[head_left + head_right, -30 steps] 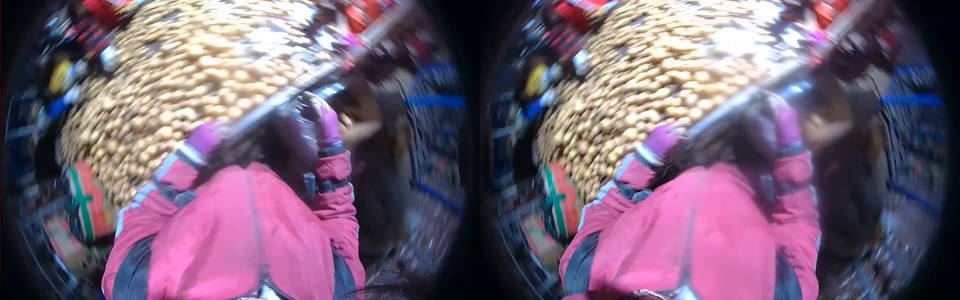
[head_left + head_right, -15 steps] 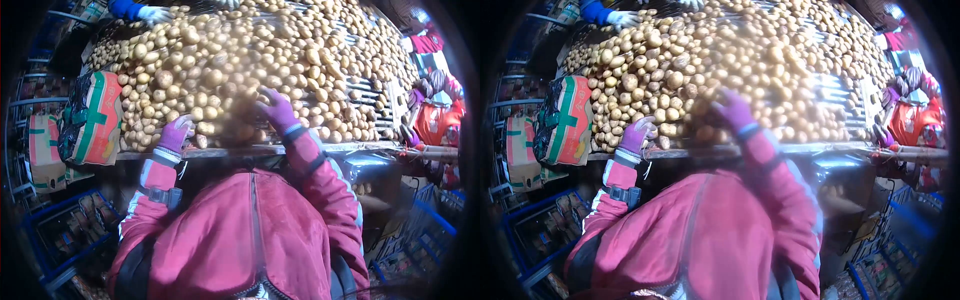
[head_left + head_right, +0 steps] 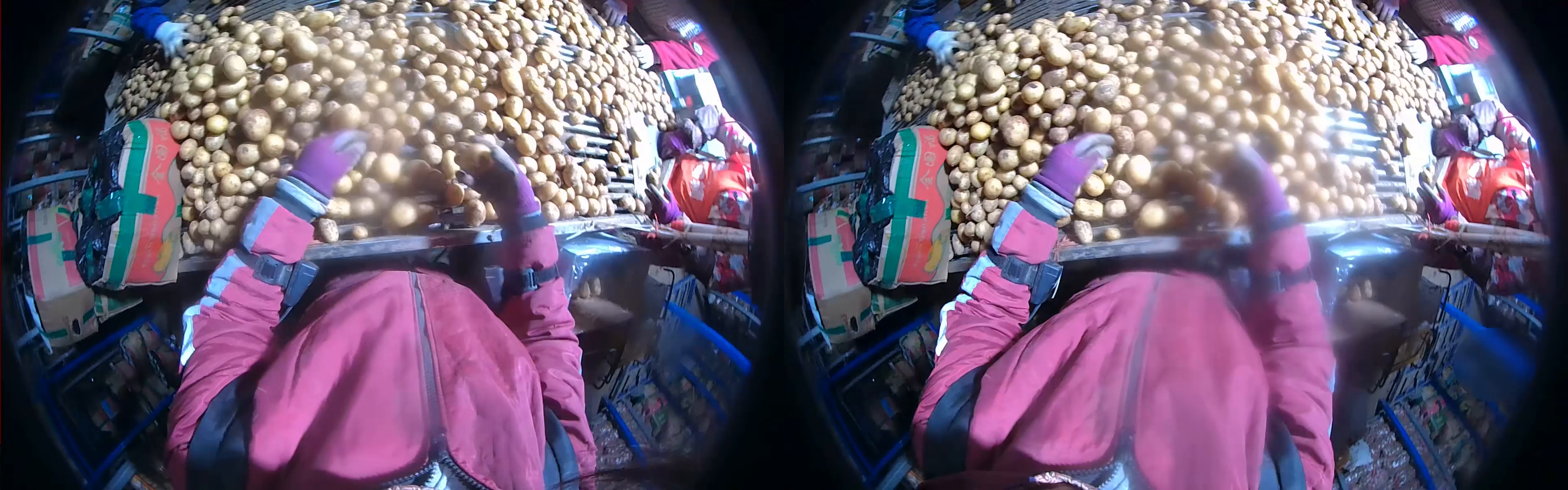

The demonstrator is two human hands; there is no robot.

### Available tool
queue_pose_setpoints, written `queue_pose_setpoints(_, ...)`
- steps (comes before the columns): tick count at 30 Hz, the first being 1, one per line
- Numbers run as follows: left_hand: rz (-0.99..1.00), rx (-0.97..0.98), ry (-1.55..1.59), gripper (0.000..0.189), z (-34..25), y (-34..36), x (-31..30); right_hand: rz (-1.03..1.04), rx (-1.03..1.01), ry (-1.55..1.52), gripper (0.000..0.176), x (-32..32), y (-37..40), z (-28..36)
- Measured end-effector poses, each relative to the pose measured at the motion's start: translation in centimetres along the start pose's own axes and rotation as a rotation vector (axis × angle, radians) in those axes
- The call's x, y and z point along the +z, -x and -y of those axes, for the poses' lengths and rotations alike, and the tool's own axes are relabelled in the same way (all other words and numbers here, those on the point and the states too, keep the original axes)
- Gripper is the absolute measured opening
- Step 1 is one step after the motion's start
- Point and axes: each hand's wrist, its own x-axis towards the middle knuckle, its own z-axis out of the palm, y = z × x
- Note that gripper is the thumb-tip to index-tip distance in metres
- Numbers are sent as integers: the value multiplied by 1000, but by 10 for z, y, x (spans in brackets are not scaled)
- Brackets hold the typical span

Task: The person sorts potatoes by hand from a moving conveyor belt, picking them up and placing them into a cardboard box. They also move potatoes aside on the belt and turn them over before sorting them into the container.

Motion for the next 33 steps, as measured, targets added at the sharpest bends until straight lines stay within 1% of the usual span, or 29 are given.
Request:
queue_pose_setpoints(1,84,155,-183,26,3,0,12,-45,61,-168,36,-4,17,-10)
queue_pose_setpoints(2,175,80,-141,23,-8,2,28,-71,88,-235,36,-7,33,-18)
queue_pose_setpoints(3,220,647,-542,21,-17,8,33,-41,54,-217,34,-11,44,-26)
queue_pose_setpoints(4,355,330,-373,30,-28,18,48,-12,20,-199,32,-15,55,-35)
queue_pose_setpoints(6,489,8,-335,44,-44,34,74,36,-185,532,28,-22,72,-10)
queue_pose_setpoints(8,491,-1,-597,50,-53,40,86,31,48,168,29,-5,89,-13)
queue_pose_setpoints(11,550,-48,-591,54,-66,28,86,75,0,-19,39,16,94,-42)
queue_pose_setpoints(12,465,-34,-460,55,-63,26,86,96,102,-155,42,28,95,-70)
queue_pose_setpoints(14,305,-11,-195,57,-54,27,87,112,425,-607,45,45,82,-29)
queue_pose_setpoints(17,407,-2,-113,47,-84,25,92,127,538,-862,44,53,76,2)
queue_pose_setpoints(18,381,-42,-98,49,-79,19,86,107,513,-879,45,50,74,15)
queue_pose_setpoints(20,326,-122,-65,51,-70,7,72,137,205,-503,44,43,81,5)
queue_pose_setpoints(21,249,-202,-173,52,-54,-1,63,118,179,-461,43,41,84,1)
queue_pose_setpoints(22,214,-108,-373,56,-40,-3,56,99,155,-419,42,38,86,-2)
queue_pose_setpoints(23,213,-54,-550,60,-30,-1,58,79,131,-377,41,36,89,-5)
queue_pose_setpoints(24,205,0,-727,64,-19,0,60,31,165,-438,40,36,91,-4)
queue_pose_setpoints(25,233,9,-886,68,-10,5,69,22,122,-382,38,29,93,-1)
queue_pose_setpoints(27,277,1,-918,71,-5,-4,81,27,8,-238,35,9,100,16)
queue_pose_setpoints(28,299,-3,-935,72,-2,-9,87,6,17,-254,35,1,107,18)
queue_pose_setpoints(31,365,-52,-900,70,-4,-26,99,-169,269,-627,45,-16,128,-18)
queue_pose_setpoints(32,343,-24,-837,71,-4,-29,98,-198,224,-493,44,-24,145,-38)
queue_pose_setpoints(33,321,-1,-776,71,-1,-31,95,-270,212,-484,43,-38,162,-41)
